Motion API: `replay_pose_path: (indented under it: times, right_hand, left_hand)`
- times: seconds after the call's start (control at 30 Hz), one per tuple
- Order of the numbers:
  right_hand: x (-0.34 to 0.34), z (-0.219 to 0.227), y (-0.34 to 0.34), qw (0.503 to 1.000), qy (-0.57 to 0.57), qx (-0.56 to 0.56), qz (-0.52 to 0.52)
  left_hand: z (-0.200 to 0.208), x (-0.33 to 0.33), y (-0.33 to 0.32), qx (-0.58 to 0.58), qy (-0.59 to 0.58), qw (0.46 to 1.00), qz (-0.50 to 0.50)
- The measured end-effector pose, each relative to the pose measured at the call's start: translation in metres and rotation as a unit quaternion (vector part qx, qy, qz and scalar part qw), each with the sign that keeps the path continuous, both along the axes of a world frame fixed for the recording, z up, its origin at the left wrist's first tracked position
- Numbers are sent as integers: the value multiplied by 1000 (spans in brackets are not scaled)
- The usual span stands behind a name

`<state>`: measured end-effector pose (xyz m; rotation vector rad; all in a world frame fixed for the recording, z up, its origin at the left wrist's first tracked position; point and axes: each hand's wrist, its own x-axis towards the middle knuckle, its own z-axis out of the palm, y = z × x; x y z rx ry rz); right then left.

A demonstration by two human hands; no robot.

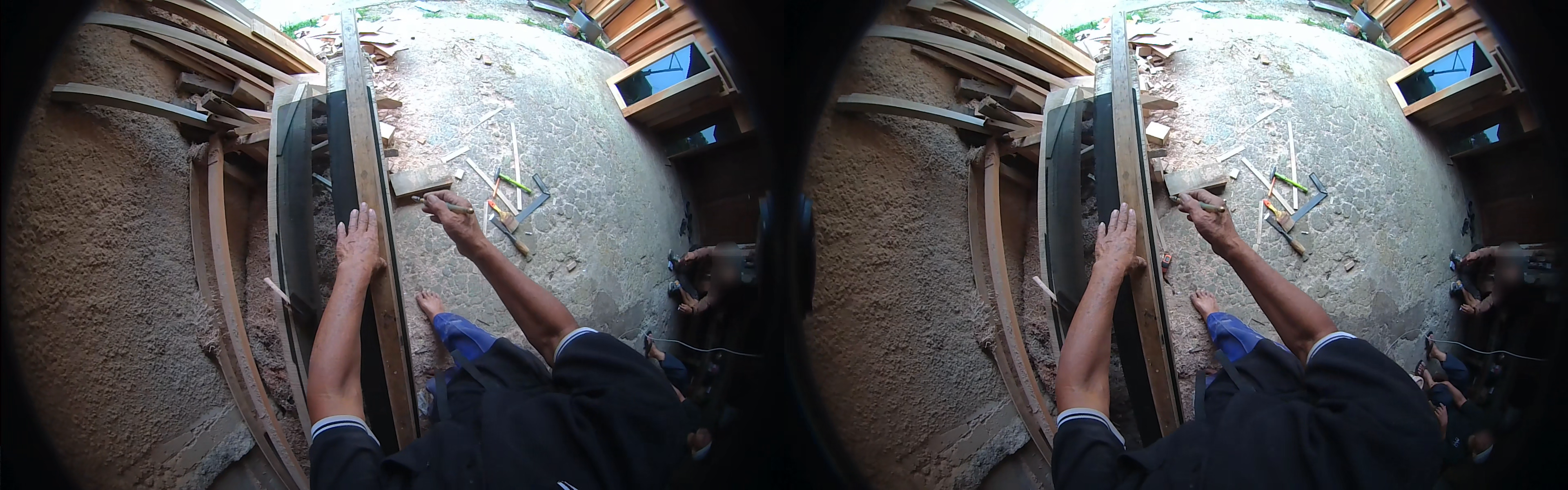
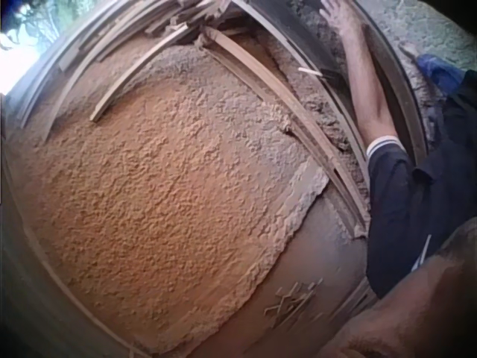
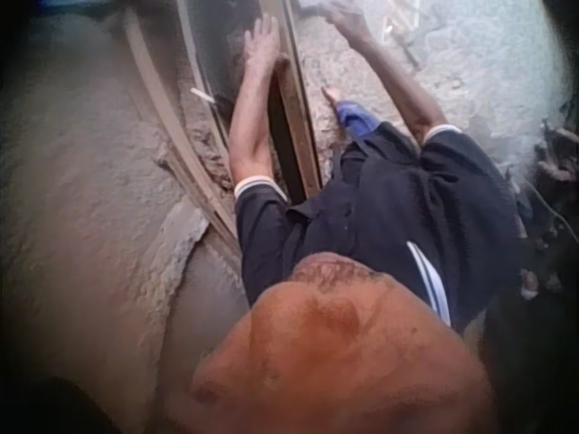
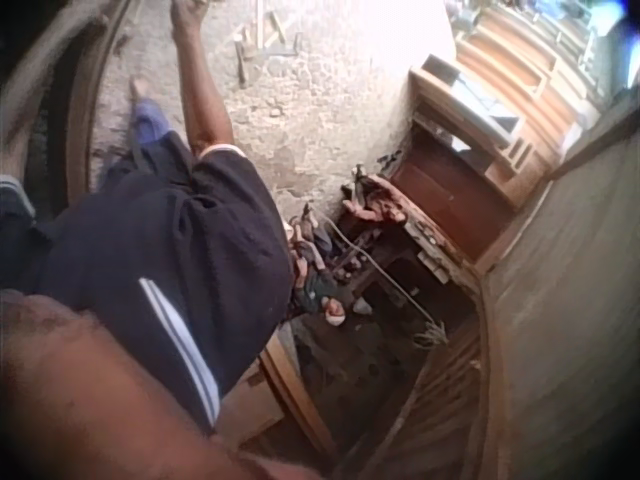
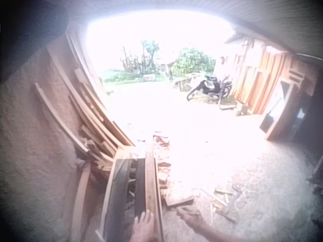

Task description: The person marks a curved wooden piece with a pen, then positions and aligns a long wooden strip along the curve. They use a hammer to secure the strip with nails, repeatedly adjusting the wood and hammering along its length.

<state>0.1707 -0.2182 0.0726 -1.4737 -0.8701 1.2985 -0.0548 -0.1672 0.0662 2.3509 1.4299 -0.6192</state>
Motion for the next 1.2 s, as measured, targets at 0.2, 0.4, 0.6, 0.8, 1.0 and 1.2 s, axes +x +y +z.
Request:
replay_pose_path:
  times: [0.2,0.4,0.6,0.8,1.0,1.2]
  right_hand:
    - [-7,1,71,999,12,36,-33]
    - [-12,-23,93,981,-161,85,-67]
    - [-10,-35,72,989,-139,38,-18]
    - [0,-40,50,995,-97,5,-32]
    - [14,-49,38,993,-109,-44,-22]
    - [16,-51,32,992,-107,-53,-28]
  left_hand:
    - [0,8,6,-30,-8,999,15]
    - [-5,24,-4,106,-171,967,154]
    - [-20,44,18,183,-183,919,297]
    - [-25,50,22,209,-191,908,310]
    - [-28,51,24,197,-174,914,308]
    - [-30,51,25,196,-175,915,307]
